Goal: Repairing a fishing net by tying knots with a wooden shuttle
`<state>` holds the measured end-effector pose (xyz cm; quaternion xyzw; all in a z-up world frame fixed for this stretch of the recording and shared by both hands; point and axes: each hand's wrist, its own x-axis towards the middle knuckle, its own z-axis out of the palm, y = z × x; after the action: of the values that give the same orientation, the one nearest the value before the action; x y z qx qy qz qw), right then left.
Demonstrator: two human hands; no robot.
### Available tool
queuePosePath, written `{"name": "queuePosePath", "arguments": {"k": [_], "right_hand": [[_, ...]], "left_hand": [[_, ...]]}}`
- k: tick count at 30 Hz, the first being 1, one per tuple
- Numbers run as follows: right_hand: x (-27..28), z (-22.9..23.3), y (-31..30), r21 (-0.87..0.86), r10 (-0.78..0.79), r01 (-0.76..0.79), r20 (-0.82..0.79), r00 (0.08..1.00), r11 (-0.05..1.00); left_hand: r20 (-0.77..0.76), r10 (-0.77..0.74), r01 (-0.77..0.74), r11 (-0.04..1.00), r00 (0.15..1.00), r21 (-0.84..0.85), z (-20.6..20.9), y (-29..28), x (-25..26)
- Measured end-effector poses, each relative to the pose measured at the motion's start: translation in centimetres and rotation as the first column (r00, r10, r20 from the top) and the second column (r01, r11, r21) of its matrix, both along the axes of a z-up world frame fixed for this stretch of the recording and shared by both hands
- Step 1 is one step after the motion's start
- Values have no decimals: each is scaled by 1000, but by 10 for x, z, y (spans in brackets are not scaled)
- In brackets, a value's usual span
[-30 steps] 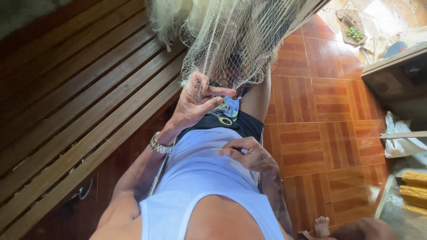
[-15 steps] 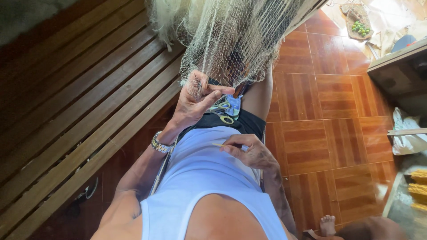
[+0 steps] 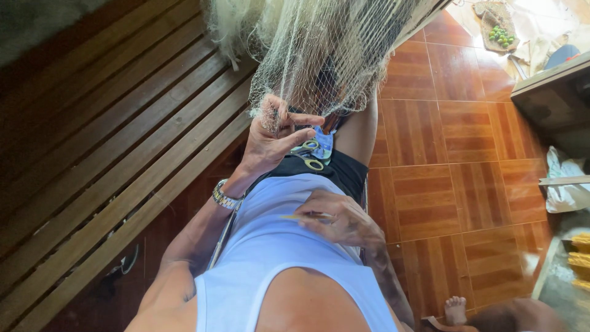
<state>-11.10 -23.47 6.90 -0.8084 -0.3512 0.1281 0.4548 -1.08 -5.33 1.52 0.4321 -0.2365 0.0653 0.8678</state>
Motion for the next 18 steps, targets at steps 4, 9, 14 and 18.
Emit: {"name": "queuePosePath", "arguments": {"k": [4,9,14,18], "right_hand": [[-3,0,-5,-55,-5,7,33,999,998],[-5,-1,-8,-56,0,0,6,1000,998],[-7,4,-11,-9,-18,19,58,998,1000],[-4,-3,-31,105,-51,42,76,996,994]], "left_hand": [[-1,-17,17,1000,1000,-2,-2,1,-2],[-46,-53,54,999,998,4,2,3,-6],[-42,-49,50,998,998,26,0,4,-5],[-25,-49,50,998,998,35,0,5,-6]]}}
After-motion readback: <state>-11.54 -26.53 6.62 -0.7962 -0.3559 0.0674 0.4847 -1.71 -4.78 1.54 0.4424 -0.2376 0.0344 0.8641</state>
